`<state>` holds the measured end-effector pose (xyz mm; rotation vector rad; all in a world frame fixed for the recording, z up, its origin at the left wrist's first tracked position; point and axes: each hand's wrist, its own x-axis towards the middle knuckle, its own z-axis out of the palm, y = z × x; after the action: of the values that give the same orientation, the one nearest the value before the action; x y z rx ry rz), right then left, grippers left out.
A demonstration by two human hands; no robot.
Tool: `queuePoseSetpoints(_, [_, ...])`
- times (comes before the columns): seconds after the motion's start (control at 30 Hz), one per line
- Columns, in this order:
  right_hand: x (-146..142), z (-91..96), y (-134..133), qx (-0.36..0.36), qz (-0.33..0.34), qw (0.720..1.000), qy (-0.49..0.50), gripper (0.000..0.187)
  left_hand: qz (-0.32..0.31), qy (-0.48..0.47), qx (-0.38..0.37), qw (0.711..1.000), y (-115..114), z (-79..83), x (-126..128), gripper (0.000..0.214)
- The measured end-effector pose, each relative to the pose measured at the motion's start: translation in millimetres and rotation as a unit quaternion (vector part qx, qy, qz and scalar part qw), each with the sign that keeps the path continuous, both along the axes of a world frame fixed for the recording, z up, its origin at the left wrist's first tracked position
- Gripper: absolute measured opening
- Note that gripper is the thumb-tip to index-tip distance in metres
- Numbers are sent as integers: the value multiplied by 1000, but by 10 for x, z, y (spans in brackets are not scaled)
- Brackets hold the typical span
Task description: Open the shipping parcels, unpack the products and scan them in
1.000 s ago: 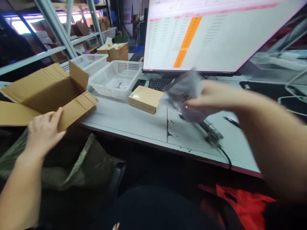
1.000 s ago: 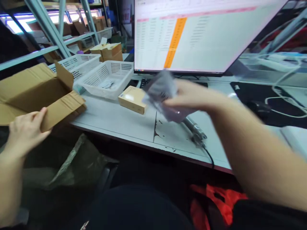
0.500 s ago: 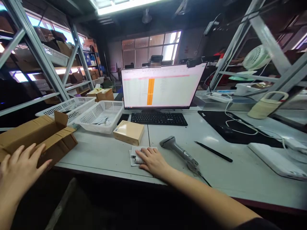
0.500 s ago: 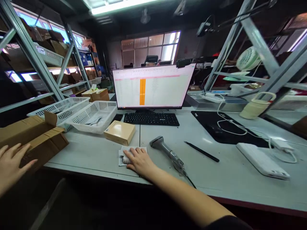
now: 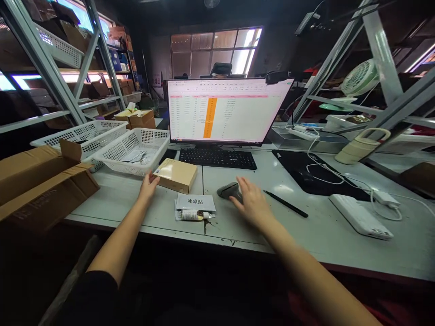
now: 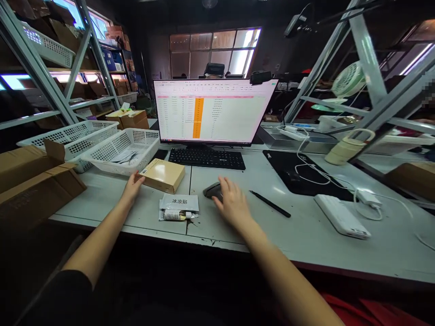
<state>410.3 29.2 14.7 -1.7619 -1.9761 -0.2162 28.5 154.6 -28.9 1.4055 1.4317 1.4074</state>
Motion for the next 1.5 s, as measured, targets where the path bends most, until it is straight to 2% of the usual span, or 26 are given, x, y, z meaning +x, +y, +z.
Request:
queuePoseSetpoints(0.07, [236,36,89,-113,-35,990,71,82,-3,-15,-14,1000,12,-50,26,71])
queuePoseSetpoints(0.17, [359,72,247,-290,-36,934,204,96,-15,-24,-34,999,34,-70,32,73])
queuePoseSetpoints(0.23, [317,103,340,-356,-31,892,277,96,-13,-29,-43,999,113,-85,44,73])
queuePoseSetpoints(0.3, [230,174,417,-386,-42,869,305,95,-9,-36,-57,998,232,-125,66,69])
queuePoseSetpoints(0.4, [57,417,523,-374,-56,886,268,97,-13,-41,-80,996,381,-221,108,66])
queuePoseSetpoints(0.5, [-224,800,643,-338,4,903,264,100,-27,-37,-92,995,431,-311,132,71])
queuePoseSetpoints(0.63, [-822,1281,808,-356,126,888,262,101,-38,-31,-97,994,424,-372,118,71])
queuePoseSetpoints(0.77, [-1366,1507,921,-416,205,863,202,99,-35,-27,-95,994,432,-397,109,67])
queuePoseSetpoints(0.87, [-1522,1585,947,-426,226,859,172,99,-35,-25,-94,995,448,-412,116,66])
queuePoseSetpoints(0.93, [-1482,1636,931,-417,233,861,174,99,-38,-24,-93,995,450,-413,112,67])
queuePoseSetpoints(1.07, [-1095,1660,801,-355,228,874,243,96,-54,-27,-79,995,407,-385,82,75])
queuePoseSetpoints(1.17, [-687,1522,650,-316,174,882,302,92,-65,-30,-65,995,342,-355,92,77])
queuePoseSetpoints(1.23, [-478,1393,573,-326,130,879,321,92,-71,-32,-57,995,297,-344,131,72])
queuePoseSetpoints(1.3, [-392,1299,544,-350,113,872,322,91,-77,-35,-53,995,264,-344,179,67])
queuePoseSetpoints(1.4, [-538,1298,596,-381,151,861,302,89,-74,-37,-55,995,246,-365,223,63])
queuePoseSetpoints(1.5, [-912,1421,719,-406,212,852,252,88,-58,-37,-52,996,240,-389,213,65])
